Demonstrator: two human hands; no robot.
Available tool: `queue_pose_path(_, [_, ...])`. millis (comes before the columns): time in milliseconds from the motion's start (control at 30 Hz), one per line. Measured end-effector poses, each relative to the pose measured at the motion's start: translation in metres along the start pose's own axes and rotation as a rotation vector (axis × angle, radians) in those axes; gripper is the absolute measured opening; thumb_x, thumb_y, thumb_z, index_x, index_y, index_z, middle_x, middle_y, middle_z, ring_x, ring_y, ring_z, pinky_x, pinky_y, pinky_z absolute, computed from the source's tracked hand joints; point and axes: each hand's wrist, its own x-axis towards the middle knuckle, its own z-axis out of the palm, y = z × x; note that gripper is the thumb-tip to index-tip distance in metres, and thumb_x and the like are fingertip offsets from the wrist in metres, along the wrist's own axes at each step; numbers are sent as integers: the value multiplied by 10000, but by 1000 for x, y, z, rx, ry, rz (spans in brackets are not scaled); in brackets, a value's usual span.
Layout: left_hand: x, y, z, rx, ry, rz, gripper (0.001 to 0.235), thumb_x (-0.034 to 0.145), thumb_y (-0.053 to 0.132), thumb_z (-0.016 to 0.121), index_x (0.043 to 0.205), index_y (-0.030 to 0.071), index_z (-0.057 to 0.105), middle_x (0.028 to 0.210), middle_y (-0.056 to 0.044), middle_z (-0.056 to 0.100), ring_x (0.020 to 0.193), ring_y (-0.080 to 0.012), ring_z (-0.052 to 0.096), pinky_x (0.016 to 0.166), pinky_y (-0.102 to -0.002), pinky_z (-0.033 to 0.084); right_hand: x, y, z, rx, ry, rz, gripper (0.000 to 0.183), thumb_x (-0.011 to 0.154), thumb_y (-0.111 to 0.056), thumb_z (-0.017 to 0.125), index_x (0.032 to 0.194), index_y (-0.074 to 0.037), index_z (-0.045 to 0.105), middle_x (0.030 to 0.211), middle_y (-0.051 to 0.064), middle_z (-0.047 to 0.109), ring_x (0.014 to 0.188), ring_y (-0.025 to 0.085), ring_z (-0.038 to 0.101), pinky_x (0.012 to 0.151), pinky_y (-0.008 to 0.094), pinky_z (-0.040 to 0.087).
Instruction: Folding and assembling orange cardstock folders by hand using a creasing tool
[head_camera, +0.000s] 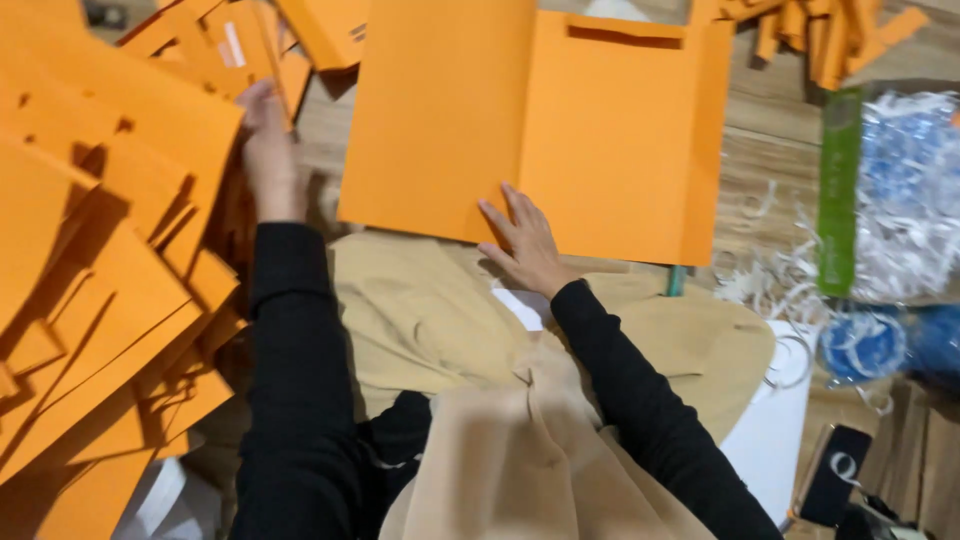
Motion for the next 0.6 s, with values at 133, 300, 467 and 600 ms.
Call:
queue_pose_path(133, [26, -7, 31, 630, -69, 326, 320, 786, 237, 634, 1092, 195, 551, 1044, -4, 505, 1020, -200, 521, 870, -315, 422, -4, 6, 32, -277, -44, 90, 685, 869, -564, 406, 1443, -276, 170, 1469, 87, 129, 1319, 348, 132, 1058, 479, 112])
queue_pose_path(300, [61, -38, 51, 1032, 68, 85, 395, 723, 71, 694, 1029, 83, 446, 1054, -86, 394, 941, -322, 494, 708, -451, 528, -12, 12, 27, -290, -51, 139, 628, 889, -549, 346, 1430, -266, 197, 1465, 57, 152, 1334, 301, 110, 1072, 448, 32])
queue_pose_path(467, [106, -107, 39, 1198, 180, 147, 334, 729, -53, 656, 936, 72, 425, 1059, -128, 407, 914, -337, 525, 735, -436, 527, -10, 24, 21, -316, -47, 157, 638, 868, -553, 364, 1424, -286, 200, 1468, 35, 145, 1337, 296, 98, 1073, 453, 29])
queue_pose_path(600, [101, -97, 32, 1035, 201, 225, 227, 779, -35, 611, 906, 47, 441, 965, -120, 425, 863, -287, 527, 719, -379, 512, -6, 28, 19, -333, -60, 152, 647, 862, -585, 332, 1423, -291, 195, 1467, 34, 145, 1341, 297, 86, 1073, 455, 13])
